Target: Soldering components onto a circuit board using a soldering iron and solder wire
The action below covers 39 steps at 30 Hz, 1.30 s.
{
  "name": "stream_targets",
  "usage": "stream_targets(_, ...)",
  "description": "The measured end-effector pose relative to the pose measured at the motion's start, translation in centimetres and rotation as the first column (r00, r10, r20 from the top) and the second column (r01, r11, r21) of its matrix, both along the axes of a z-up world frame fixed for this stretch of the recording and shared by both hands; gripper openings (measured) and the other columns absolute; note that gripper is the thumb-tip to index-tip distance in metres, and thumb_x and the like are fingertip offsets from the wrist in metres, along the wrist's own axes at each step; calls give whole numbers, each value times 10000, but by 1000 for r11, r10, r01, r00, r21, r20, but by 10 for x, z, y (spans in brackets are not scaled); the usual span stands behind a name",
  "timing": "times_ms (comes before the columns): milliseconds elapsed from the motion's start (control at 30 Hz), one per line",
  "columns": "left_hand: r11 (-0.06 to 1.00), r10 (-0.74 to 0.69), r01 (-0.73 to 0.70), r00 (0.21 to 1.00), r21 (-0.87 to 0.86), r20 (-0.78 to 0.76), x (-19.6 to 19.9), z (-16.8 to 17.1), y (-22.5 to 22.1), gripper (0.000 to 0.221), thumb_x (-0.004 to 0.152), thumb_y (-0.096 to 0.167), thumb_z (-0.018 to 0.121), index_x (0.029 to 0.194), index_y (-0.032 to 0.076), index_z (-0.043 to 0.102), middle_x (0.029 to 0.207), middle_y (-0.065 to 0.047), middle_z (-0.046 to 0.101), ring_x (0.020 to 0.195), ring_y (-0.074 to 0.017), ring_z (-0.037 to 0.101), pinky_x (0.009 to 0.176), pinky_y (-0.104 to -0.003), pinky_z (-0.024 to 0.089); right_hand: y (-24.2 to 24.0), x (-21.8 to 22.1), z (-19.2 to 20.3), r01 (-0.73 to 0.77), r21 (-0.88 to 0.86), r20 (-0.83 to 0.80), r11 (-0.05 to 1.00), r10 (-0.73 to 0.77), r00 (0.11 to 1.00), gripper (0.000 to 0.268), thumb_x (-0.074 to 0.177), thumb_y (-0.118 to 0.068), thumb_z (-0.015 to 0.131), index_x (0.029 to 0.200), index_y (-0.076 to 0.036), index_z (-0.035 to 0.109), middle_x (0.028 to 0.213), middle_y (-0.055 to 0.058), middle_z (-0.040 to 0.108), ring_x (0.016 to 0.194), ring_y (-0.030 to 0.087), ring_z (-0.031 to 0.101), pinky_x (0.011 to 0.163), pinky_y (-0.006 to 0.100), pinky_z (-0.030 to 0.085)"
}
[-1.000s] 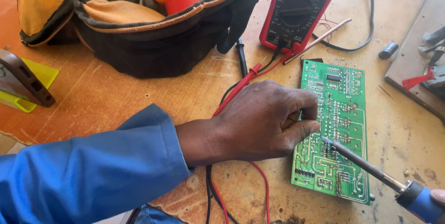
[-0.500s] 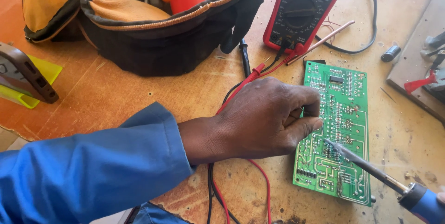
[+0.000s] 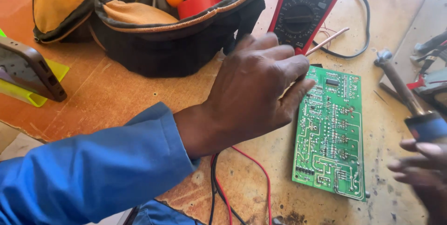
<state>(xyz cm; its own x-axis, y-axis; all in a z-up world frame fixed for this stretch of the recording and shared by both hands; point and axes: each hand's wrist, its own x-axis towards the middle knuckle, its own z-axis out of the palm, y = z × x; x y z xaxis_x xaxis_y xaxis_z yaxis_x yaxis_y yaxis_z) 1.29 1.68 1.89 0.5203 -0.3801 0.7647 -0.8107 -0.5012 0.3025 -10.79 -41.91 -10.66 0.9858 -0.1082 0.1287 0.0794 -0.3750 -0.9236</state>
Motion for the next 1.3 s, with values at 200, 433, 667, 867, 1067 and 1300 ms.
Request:
stream_targets(200,979,98,-111,992,169,83,-15,4,-3,348,650,-71,741,956,76,662,962,-114,556,935,-324,515,717,-466,405,155,3,98,51,-200,61,978,-39,997,967,530,124,772,1386,-60,362,1378,252,569,1086,348,720,846,422,617)
stream_targets(433,950,-26,62,992,307,-120,-27,-16,-14,92,601,243,726,617,163,683,719,-32,628,866,-317,557,789,-492,420,160,2,104,-31,-277,182,960,85,980,1055,401,8,870,1339,-39,389,1334,263,578,1151,368,752,943,416,659)
stream_targets(667,967,-120,186,937,176,-327,-31,-17,-22,192,852,355,658,869,188,753,877,-30,708,935,-336,604,769,-528,421,175,-2,114,39,-175,106,984,-20,994,929,472,35,831,1283,-51,384,1305,233,614,1277,325,714,842,448,686)
stream_targets(867,972,-233,206,790,-113,-567,-39,-14,-30,256,908,309,593,967,120,755,853,-114,766,863,-323,683,728,-460,483,190,-5,128,146,-132,34,980,-143,989,815,519,13,808,1244,-7,437,1293,234,634,1231,320,739,812,433,666)
stream_targets(1067,844,-532,189,417,-502,-737,-43,-13,-38,195,972,174,619,1050,86,775,947,42,763,854,-55,654,805,-244,539,185,-6,124,139,-26,23,990,-138,990,836,494,-13,799,1253,-13,449,1303,211,627,1246,306,732,807,468,702)
stream_targets(1300,613,-786,107,-11,-783,-618,-40,-28,-39,355,933,123,576,1236,0,715,1193,-77,741,1053,-116,663,974,-244,513,195,-8,130,187,-63,90,980,-181,979,881,458,-31,814,1249,14,428,1309,212,568,1242,300,707,824,449,698)
